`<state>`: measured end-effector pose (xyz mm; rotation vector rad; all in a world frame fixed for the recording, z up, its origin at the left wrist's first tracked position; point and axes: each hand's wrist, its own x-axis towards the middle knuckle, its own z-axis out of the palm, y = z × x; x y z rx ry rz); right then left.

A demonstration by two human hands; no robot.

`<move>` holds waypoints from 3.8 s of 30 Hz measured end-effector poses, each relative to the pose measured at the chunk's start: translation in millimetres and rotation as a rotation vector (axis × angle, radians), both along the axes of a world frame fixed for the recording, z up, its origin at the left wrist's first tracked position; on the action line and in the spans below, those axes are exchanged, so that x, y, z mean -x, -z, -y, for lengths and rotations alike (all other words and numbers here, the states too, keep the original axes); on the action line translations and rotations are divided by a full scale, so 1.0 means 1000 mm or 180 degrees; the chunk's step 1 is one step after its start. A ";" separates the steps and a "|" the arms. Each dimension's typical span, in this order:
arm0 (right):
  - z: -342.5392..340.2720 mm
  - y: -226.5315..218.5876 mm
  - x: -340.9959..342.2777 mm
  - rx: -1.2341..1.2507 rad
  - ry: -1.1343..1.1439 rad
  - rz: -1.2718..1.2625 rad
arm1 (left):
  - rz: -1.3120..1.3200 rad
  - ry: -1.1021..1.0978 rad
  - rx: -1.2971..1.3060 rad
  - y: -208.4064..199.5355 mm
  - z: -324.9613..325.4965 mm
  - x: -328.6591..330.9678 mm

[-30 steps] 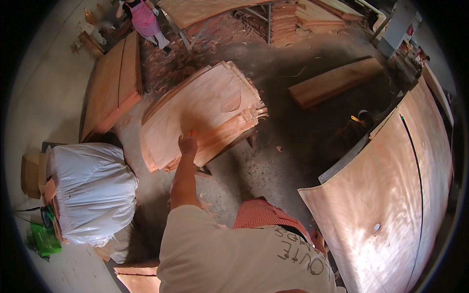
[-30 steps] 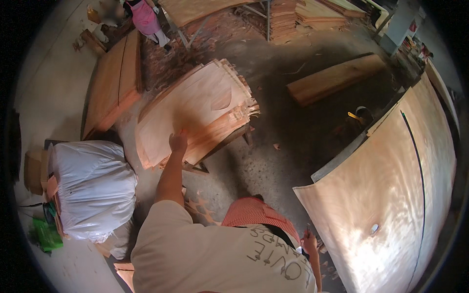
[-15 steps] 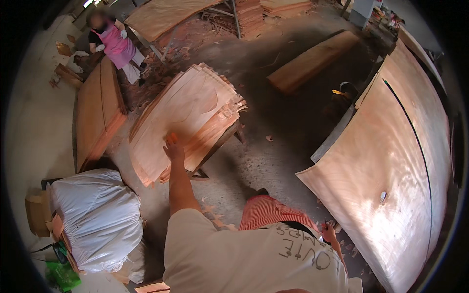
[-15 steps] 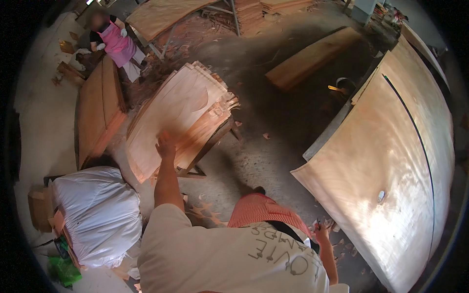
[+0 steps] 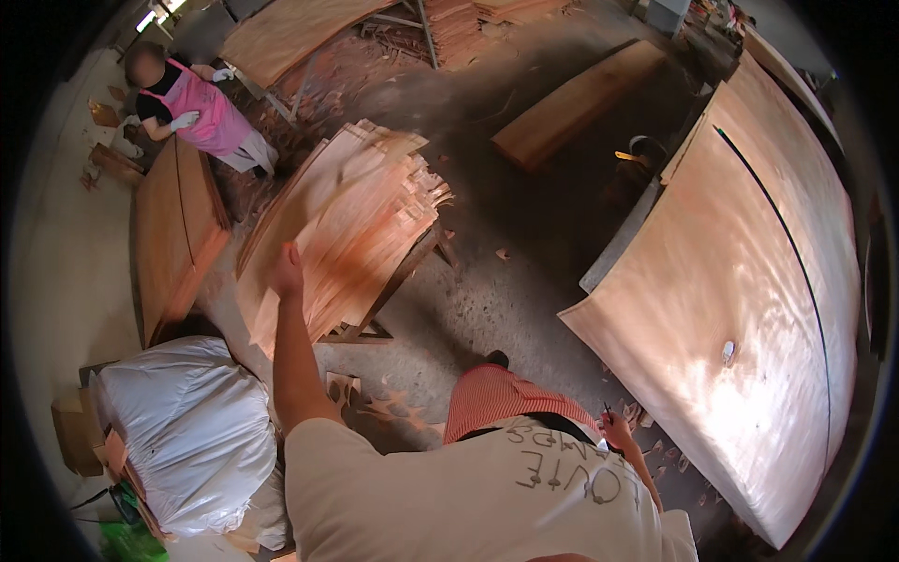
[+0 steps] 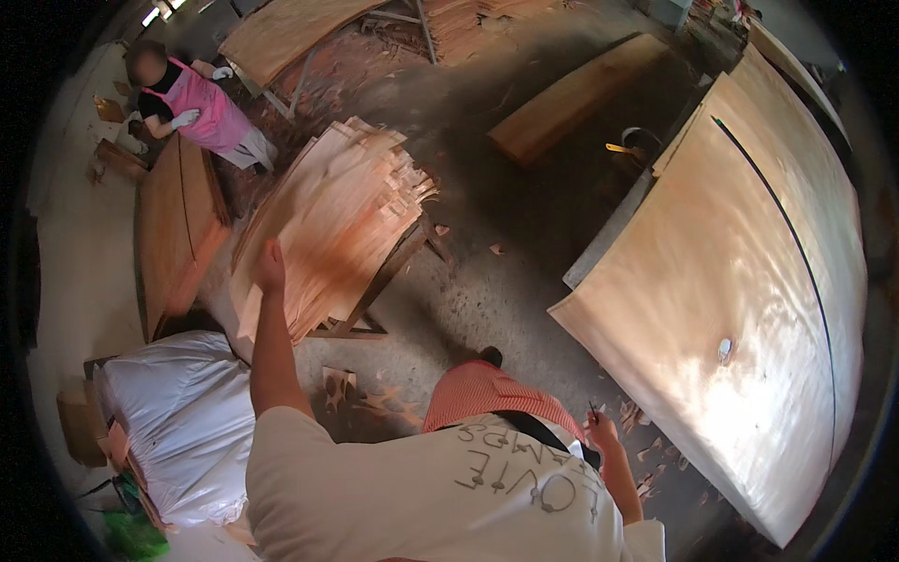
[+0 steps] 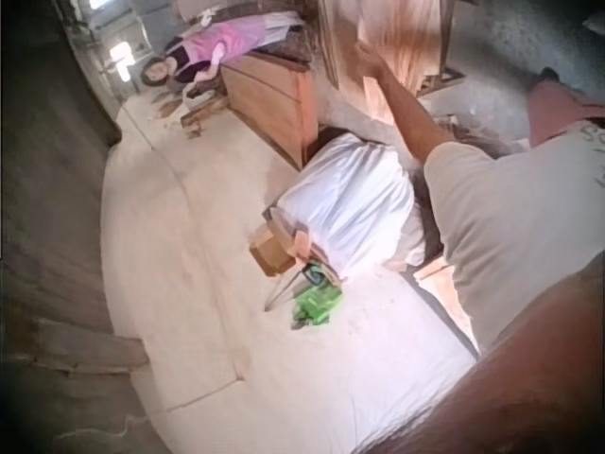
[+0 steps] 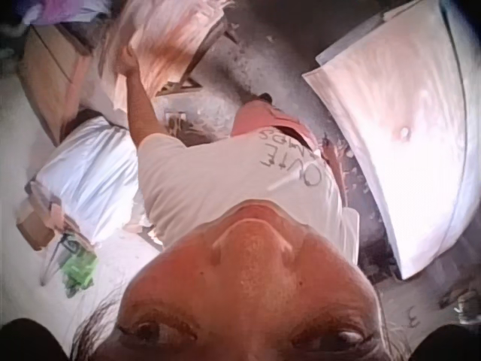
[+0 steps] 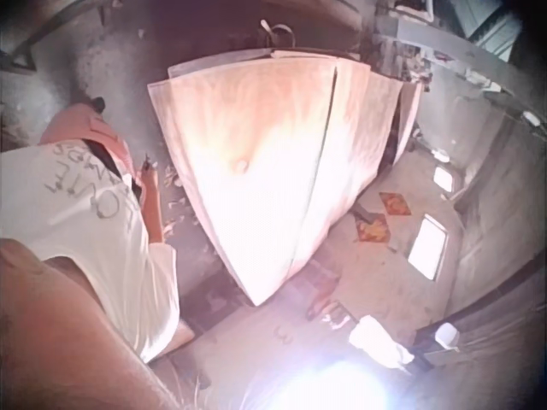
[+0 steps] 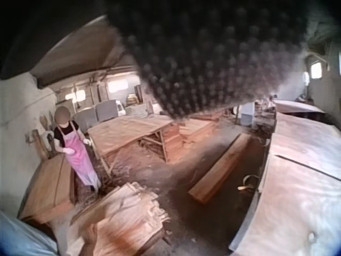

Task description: The person uses a utility knife and a long straightedge to cut large sheets of plywood on a workbench. They repeatedly position the straightedge, score the wood, and remove cut pieces, including a pre-cut decorative shape, while another worker is visible in the background.

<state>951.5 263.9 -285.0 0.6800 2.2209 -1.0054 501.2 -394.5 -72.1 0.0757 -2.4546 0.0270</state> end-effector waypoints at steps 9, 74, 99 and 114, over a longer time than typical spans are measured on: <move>0.039 0.018 0.053 0.0199 0.0266 -0.0489 | 0.0102 0.1627 0.0447 -0.147 -0.151 0.038; 0.096 -0.166 0.012 0.0166 0.1110 0.0112 | 0.1529 0.3097 -0.0698 0.173 -0.389 -0.228; 0.096 -0.069 0.216 -0.1442 -0.2893 0.0321 | 0.1858 0.2762 -0.0976 0.234 -0.334 -0.104; 0.121 0.011 0.377 -0.1329 -0.3380 -0.1237 | 0.1879 0.2829 -0.1017 0.306 -0.317 -0.038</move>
